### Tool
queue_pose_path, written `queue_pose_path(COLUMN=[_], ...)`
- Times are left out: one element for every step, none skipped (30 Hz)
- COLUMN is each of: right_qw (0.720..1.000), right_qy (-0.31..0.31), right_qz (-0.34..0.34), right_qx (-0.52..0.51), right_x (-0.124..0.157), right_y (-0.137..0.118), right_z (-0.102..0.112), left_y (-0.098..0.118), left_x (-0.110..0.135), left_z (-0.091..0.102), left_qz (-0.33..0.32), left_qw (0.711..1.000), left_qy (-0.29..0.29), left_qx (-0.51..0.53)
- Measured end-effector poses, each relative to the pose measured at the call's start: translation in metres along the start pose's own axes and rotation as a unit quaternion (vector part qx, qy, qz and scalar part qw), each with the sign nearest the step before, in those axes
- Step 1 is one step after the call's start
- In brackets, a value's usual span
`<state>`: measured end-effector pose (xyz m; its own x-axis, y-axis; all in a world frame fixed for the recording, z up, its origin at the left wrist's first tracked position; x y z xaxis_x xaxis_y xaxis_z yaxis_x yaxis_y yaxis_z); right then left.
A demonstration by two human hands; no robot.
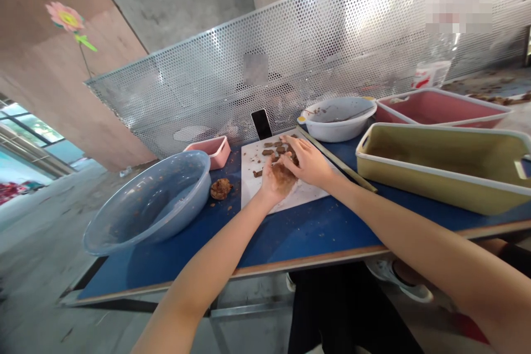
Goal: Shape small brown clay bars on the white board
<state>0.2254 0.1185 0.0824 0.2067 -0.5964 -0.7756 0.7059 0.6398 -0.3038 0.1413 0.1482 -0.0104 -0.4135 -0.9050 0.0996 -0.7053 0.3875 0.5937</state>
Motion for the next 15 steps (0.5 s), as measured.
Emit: queue_pose_path(right_qw=[1.0, 1.0, 1.0, 0.999, 0.999, 0.999, 0.998, 0.997, 0.995, 0.992, 0.989, 0.984, 0.98, 0.975, 0.971], right_qy=[-0.009, -0.017, -0.024, -0.028, -0.032, -0.03, -0.021, -0.006, 0.014, 0.037, 0.061, 0.081, 0.096, 0.108, 0.116], right_qz=[0.008, 0.012, 0.013, 0.008, -0.001, -0.016, -0.035, -0.056, -0.078, -0.099, -0.117, -0.133, -0.148, -0.161, -0.171], right_qx=[0.004, 0.0, -0.006, -0.014, -0.022, -0.03, -0.039, -0.048, -0.057, -0.065, -0.073, -0.084, -0.096, -0.11, -0.124], right_x=[0.0, 0.001, 0.001, 0.001, 0.002, 0.002, 0.001, 0.001, 0.001, 0.001, 0.001, 0.001, 0.002, 0.002, 0.002], right_y=[-0.001, -0.001, -0.001, 0.0, 0.002, 0.005, 0.009, 0.013, 0.017, 0.021, 0.025, 0.028, 0.03, 0.033, 0.034], right_z=[-0.001, -0.002, -0.003, -0.005, -0.006, -0.006, -0.004, 0.0, 0.006, 0.012, 0.019, 0.025, 0.03, 0.034, 0.037], left_y=[-0.001, -0.002, -0.003, -0.004, -0.006, -0.007, -0.008, -0.008, -0.008, -0.008, -0.007, -0.007, -0.006, -0.005, -0.003], left_x=[0.0, 0.0, 0.0, 0.001, 0.001, 0.002, 0.003, 0.004, 0.005, 0.005, 0.006, 0.006, 0.006, 0.006, 0.006], left_z=[-0.001, -0.001, -0.002, -0.003, -0.005, -0.007, -0.009, -0.011, -0.013, -0.014, -0.014, -0.014, -0.013, -0.013, -0.012], left_qz=[0.005, 0.012, 0.018, 0.024, 0.031, 0.036, 0.04, 0.042, 0.042, 0.04, 0.039, 0.039, 0.039, 0.038, 0.037], left_qw=[1.0, 1.0, 1.0, 0.999, 0.999, 0.999, 0.998, 0.998, 0.998, 0.997, 0.997, 0.997, 0.996, 0.996, 0.996], left_qy=[-0.005, -0.01, -0.014, -0.018, -0.023, -0.032, -0.04, -0.048, -0.055, -0.06, -0.063, -0.065, -0.068, -0.069, -0.07], left_qx=[-0.003, -0.007, -0.009, -0.01, -0.01, -0.008, -0.005, -0.001, 0.005, 0.011, 0.019, 0.027, 0.035, 0.041, 0.045])
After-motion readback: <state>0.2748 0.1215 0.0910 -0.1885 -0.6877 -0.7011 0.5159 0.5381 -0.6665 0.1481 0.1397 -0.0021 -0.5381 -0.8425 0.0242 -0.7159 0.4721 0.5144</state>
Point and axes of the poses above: each hand's wrist, its own x-axis away from the middle knuckle, its own z-axis out of the back of the hand, y = z × x, the point moved 10 cm from there along -x, towards the middle knuckle, and after that the axes turned 7 degrees about x, right-handed, at the moved point
